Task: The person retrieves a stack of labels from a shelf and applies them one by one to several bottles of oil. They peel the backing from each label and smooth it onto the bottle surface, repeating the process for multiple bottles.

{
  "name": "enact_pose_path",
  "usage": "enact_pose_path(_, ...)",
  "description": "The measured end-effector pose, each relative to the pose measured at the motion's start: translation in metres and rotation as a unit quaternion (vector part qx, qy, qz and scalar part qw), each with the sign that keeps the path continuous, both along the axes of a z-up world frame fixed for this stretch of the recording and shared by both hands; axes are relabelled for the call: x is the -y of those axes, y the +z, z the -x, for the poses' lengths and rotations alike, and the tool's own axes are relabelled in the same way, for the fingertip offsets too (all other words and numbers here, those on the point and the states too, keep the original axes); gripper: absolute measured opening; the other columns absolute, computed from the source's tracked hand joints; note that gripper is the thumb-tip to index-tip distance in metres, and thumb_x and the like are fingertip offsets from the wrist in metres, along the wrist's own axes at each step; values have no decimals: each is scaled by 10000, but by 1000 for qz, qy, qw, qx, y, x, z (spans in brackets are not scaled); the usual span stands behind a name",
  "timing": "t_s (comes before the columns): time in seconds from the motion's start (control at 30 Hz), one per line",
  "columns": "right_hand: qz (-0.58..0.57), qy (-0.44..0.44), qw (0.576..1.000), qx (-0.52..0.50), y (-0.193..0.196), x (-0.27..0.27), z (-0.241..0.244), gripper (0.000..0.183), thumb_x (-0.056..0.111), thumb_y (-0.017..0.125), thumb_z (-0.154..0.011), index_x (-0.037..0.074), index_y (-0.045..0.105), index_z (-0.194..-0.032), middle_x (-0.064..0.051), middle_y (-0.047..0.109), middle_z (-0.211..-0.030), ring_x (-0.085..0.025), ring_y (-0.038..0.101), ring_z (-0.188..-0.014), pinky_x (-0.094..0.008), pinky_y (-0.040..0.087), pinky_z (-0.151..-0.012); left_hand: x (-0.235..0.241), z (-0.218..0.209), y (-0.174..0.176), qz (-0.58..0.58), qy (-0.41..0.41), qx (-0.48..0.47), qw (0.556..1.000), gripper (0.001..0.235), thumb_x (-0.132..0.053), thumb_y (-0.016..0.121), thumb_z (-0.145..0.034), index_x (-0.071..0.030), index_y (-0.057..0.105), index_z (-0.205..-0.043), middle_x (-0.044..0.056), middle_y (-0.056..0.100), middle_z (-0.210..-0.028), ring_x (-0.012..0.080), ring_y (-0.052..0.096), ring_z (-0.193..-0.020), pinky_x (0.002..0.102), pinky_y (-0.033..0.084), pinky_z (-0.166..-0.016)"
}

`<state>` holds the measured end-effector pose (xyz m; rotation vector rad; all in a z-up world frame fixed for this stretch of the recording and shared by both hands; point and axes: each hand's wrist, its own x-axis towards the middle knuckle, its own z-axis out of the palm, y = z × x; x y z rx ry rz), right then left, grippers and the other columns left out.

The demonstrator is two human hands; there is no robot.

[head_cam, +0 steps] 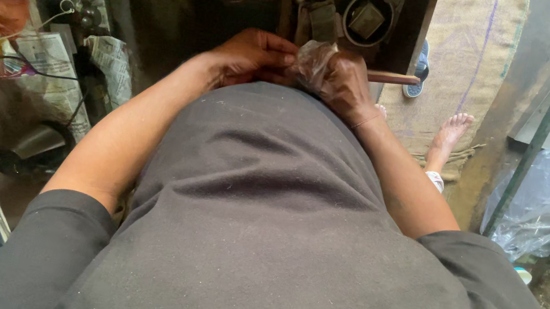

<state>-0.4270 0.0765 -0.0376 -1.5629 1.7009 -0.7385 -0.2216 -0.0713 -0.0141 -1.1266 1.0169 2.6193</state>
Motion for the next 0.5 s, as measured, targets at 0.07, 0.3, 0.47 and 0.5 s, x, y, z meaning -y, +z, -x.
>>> enact_pose_path(0.07, 73, -7, 997, 15, -4, -2, -3, 126, 184, 752, -1007, 64, 745, -967, -86, 742, -790, -153, 685, -591, -323, 539, -479, 0, -1, -8, -6, 13, 2, 1000, 279, -129, 706, -964, 9, 672, -1203, 113, 742, -1087, 210, 747, -952, 374, 671, -859)
enact_pose_path(0.3, 33, 73, 997, -6, -13, -2, 0, 74, 73, 758, -879, 94, 730, -814, -94, 729, -756, -195, 668, -589, -343, 545, -545, -1, -1, -22, -22, 34, 12, 999, 216, -125, 643, -1013, 6, 617, -1183, 114, 723, -1036, 215, 739, -884, 389, 654, -841)
enact_pose_path(0.47, 87, 71, 991, -76, -7, 4, -5, 66, 94, 755, -903, 82, 749, -838, -125, 725, -739, -232, 683, -584, -360, 556, -557, 4, -3, 10, -57, 76, 13, 995, 347, -194, 627, -970, -68, 528, -1277, 81, 723, -1048, 233, 746, -923, 396, 651, -848)
enact_pose_path(0.5, 104, 50, 992, -60, -5, 5, -7, 43, 101, 758, -918, 76, 759, -882, -133, 726, -764, -239, 694, -608, -358, 558, -563, 5, -4, 16, -60, 86, 6, 995, 385, -215, 624, -964, -98, 511, -1313, 58, 722, -1055, 226, 741, -938, 386, 644, -848)
